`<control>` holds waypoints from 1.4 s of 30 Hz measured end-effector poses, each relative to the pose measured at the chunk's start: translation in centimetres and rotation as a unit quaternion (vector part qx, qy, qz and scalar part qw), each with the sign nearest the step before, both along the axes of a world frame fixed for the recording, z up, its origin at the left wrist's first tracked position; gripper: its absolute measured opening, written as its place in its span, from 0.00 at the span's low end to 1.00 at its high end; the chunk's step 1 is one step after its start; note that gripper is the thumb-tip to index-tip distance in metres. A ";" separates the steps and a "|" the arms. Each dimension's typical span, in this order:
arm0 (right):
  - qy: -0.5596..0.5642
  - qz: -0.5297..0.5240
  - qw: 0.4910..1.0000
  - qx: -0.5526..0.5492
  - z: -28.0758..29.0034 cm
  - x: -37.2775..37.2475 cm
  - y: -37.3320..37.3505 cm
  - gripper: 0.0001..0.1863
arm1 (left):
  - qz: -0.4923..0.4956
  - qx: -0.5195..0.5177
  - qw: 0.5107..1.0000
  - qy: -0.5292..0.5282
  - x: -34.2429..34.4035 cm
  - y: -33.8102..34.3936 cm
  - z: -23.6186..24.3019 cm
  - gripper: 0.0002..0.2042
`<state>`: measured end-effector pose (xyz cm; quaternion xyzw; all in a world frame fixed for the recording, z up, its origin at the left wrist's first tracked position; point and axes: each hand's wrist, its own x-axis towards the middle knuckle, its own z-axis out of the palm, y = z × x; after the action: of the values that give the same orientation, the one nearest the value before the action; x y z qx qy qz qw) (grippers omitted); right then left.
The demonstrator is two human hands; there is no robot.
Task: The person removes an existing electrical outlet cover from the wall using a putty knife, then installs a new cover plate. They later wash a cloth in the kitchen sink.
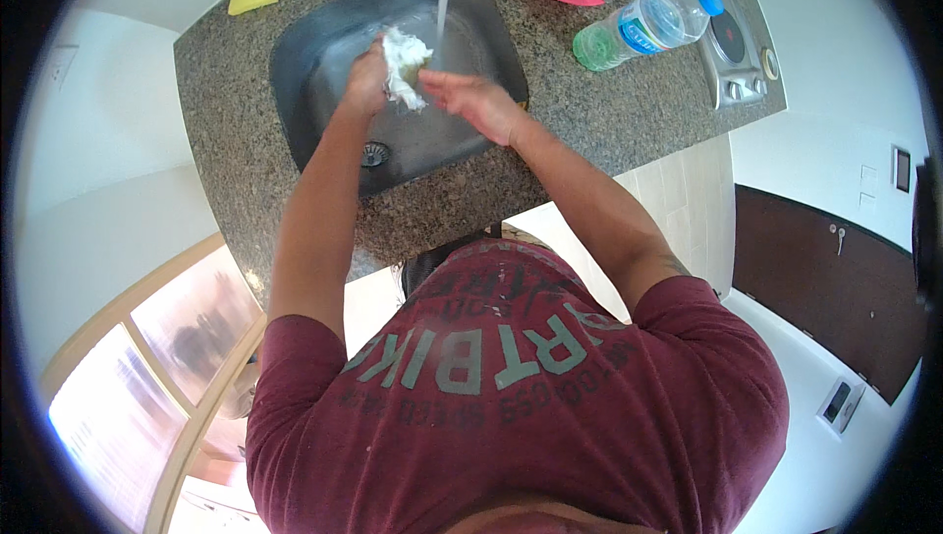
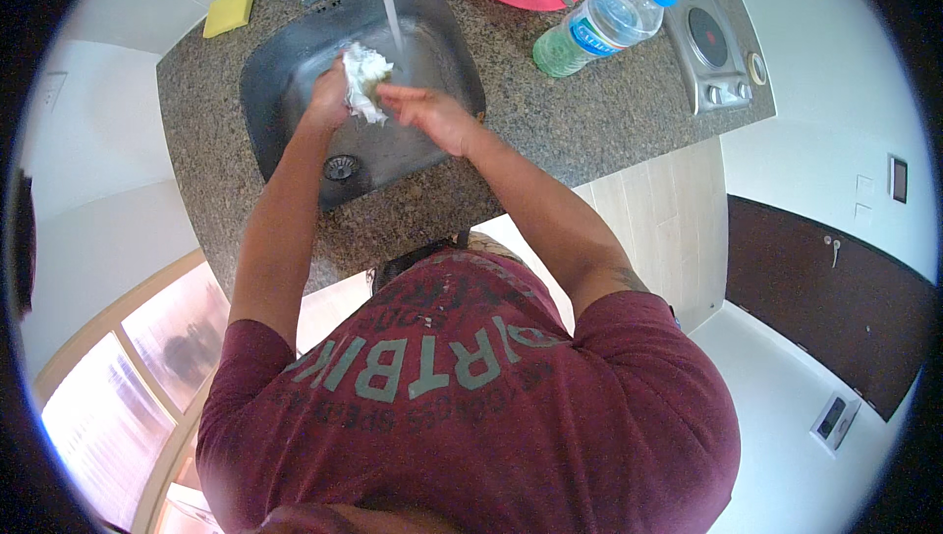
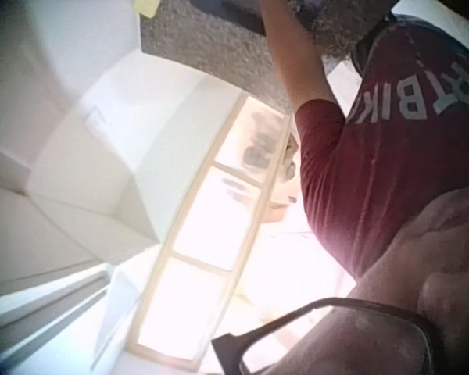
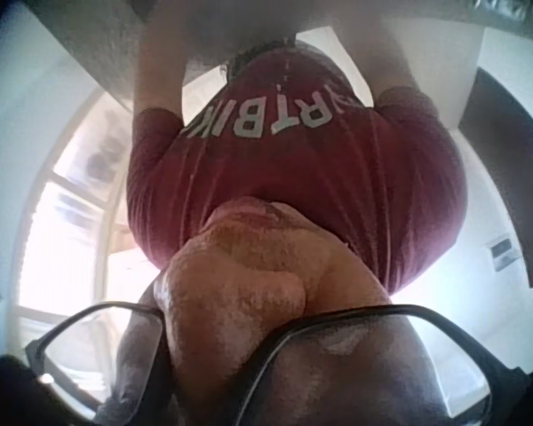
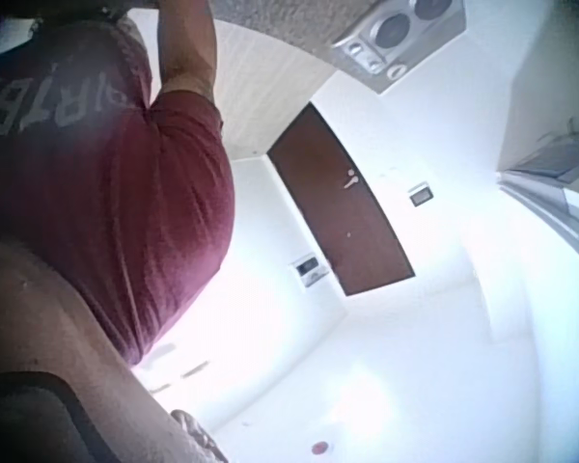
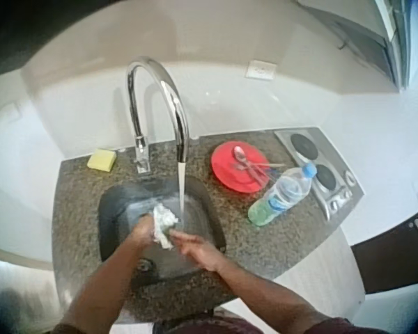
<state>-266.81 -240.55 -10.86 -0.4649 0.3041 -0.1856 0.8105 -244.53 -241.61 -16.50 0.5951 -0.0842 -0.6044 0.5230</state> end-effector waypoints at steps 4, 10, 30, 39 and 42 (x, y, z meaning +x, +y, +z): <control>-0.132 -0.151 0.941 0.271 -0.8 0.9 -3.0 0.38 | -0.083 -0.037 0.989 -0.115 0.4 -0.4 -2.5 0.25; -0.142 -0.254 0.904 0.314 -2.2 2.4 -5.2 0.42 | -0.085 -0.038 0.934 -0.345 -0.4 -4.3 -7.2 0.23; 0.075 -0.242 0.965 0.073 -4.1 4.6 -3.7 0.17 | -0.145 -0.192 0.938 -0.251 -3.8 3.2 -1.4 0.22; 0.100 -0.177 0.979 0.000 -2.6 4.0 -2.8 0.18 | -0.004 -0.170 0.985 -0.025 -6.0 1.0 -2.0 0.15; 0.074 -0.199 0.977 0.024 -3.8 3.5 -3.1 0.19 | 0.040 -0.151 0.980 0.120 -7.2 1.7 1.4 0.14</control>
<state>-263.35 -243.65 -14.71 -0.3878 0.4539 -0.3010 0.7436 -251.72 -239.87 -15.11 0.4353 -0.0870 -0.6305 0.6367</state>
